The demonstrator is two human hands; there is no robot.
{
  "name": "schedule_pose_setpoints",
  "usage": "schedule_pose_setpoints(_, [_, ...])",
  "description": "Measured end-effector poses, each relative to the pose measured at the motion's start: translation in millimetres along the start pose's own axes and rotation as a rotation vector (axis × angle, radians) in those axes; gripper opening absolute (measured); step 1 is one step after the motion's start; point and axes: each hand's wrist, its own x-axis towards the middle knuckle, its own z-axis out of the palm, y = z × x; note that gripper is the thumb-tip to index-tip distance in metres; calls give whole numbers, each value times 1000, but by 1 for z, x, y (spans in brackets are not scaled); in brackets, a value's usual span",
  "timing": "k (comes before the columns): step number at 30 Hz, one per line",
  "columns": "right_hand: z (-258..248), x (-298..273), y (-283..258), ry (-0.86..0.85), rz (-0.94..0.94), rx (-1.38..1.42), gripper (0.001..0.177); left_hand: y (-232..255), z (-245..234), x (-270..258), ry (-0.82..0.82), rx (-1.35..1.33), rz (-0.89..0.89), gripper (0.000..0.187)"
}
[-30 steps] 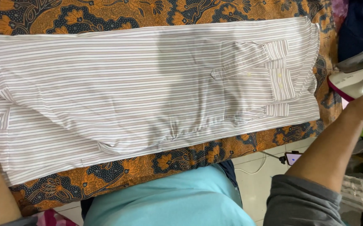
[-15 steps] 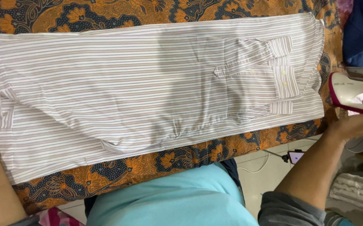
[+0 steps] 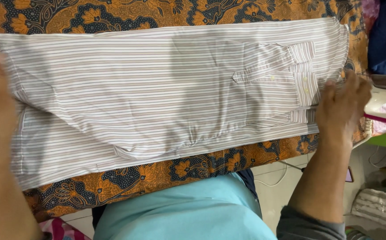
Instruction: The person irons a striped shirt by hand, folding different sections of the garment and pressing the fabric with an iron on a patterned board.
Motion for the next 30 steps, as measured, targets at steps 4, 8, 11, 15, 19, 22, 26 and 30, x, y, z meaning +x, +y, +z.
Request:
schedule_pose_setpoints(4, [23, 40, 18, -237, 267, -238, 67, 96, -32, -68, 257, -262, 999, 50])
schedule_pose_setpoints(8, [30, 58, 41, -195, 317, -143, 79, 178, -19, -142, -249, -353, 1139, 53])
schedule_pose_setpoints(11, [24, 56, 32, -174, 335, 168, 48, 219, 18, -184, -489, -251, 1359, 63])
schedule_pose_setpoints(15, [21, 56, 29, -156, 301, 308, 27, 254, 98, -221, -248, 98, 1578, 86])
schedule_pose_setpoints(19, [8, 57, -3, -177, 450, 475, 61, 259, 107, -214, -393, 173, 1580, 82])
schedule_pose_setpoints(22, [21, 70, 11, -181, 394, 442, 54, 254, 112, -215, -330, 108, 1585, 79])
schedule_pose_setpoints(26, [27, 76, 13, -226, 393, 560, 20, 254, 109, -213, -332, 111, 1581, 78])
schedule_pose_setpoints(30, [24, 79, 19, -222, 464, 512, 24, 258, 104, -213, -390, 172, 1574, 77])
